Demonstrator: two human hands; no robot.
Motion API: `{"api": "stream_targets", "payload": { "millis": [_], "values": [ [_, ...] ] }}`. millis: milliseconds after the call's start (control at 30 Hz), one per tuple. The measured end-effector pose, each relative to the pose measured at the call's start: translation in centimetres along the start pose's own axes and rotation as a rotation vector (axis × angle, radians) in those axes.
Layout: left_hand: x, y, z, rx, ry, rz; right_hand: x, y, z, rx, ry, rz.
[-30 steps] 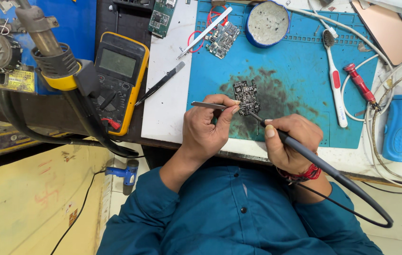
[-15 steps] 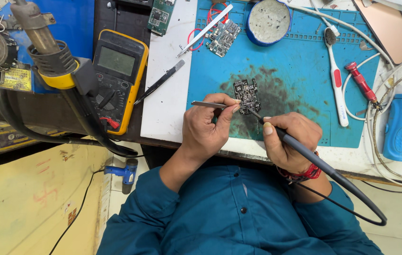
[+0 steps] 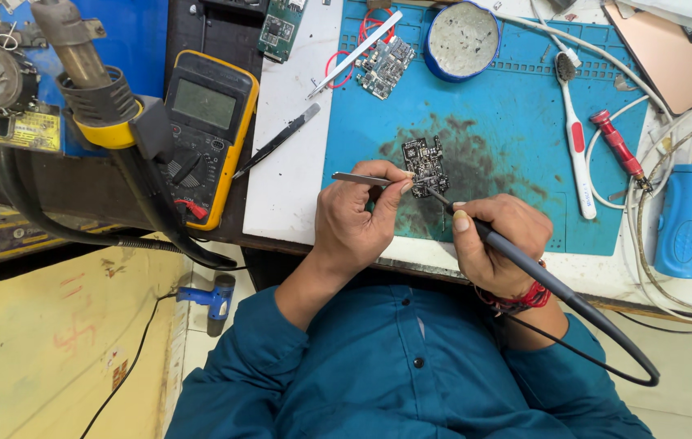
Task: The person solders components on a small circuit board at a workbench, holding the board with tweezers in one hand and a soldering iron in the other, working on different points of the board and repositioning it as they go.
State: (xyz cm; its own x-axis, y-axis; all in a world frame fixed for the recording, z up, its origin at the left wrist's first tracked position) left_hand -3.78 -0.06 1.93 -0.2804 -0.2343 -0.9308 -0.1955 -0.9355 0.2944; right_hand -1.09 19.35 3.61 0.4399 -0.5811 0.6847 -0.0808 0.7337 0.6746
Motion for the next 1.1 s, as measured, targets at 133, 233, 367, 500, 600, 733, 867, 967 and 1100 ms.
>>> {"api": "stream_targets", "payload": {
  "millis": [133, 233, 367, 500, 600, 733, 867, 967, 1100],
  "values": [
    [0.02, 0.03, 0.04, 0.004, 0.011, 0.029, 0.11, 0.02, 0.18, -0.017, 0.03, 0.021],
    [-0.02, 0.01, 0.09, 0.003, -0.008, 0.022, 0.17, 0.03, 0.21, -0.015, 0.027, 0.014],
    [0.07, 0.01, -0.01, 0.002, 0.005, 0.029, 0.09, 0.05, 0.14, -0.005, 0.014, 0.014],
    [0.11, -0.01, -0.02, 0.004, 0.018, 0.036, 0.12, 0.07, 0.15, 0.0, 0.033, 0.009],
    [0.05, 0.01, 0.04, 0.0, 0.019, 0.028, 0.21, 0.09, 0.13, -0.002, 0.035, 0.022],
    [-0.06, 0.0, 0.05, -0.001, 0.011, 0.022, 0.14, 0.07, 0.19, -0.011, 0.029, 0.011],
    [0.13, -0.04, 0.06, 0.001, 0.027, 0.002, 0.12, 0.12, 0.08, -0.008, 0.02, 0.018],
    [0.06, -0.13, -0.11, -0.006, 0.021, 0.025, 0.24, 0.14, -0.01, 0.0, 0.01, 0.012],
    [0.08, -0.19, -0.21, -0.013, 0.019, 0.005, 0.43, 0.22, 0.0, -0.008, 0.015, 0.016]
  ]
}}
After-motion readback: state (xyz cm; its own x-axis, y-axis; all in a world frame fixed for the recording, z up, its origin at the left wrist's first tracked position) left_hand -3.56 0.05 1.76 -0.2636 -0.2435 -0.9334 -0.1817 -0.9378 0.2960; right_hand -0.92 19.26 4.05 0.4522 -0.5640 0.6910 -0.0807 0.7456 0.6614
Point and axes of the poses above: each hand's wrist, its own z-axis towards the middle knuckle, its own y-axis out of the back of the hand, x = y × z, the point moved 4 cm from there along z, towards the middle knuckle, and after that the axes turned 14 degrees about x, right-handed, at the moved point
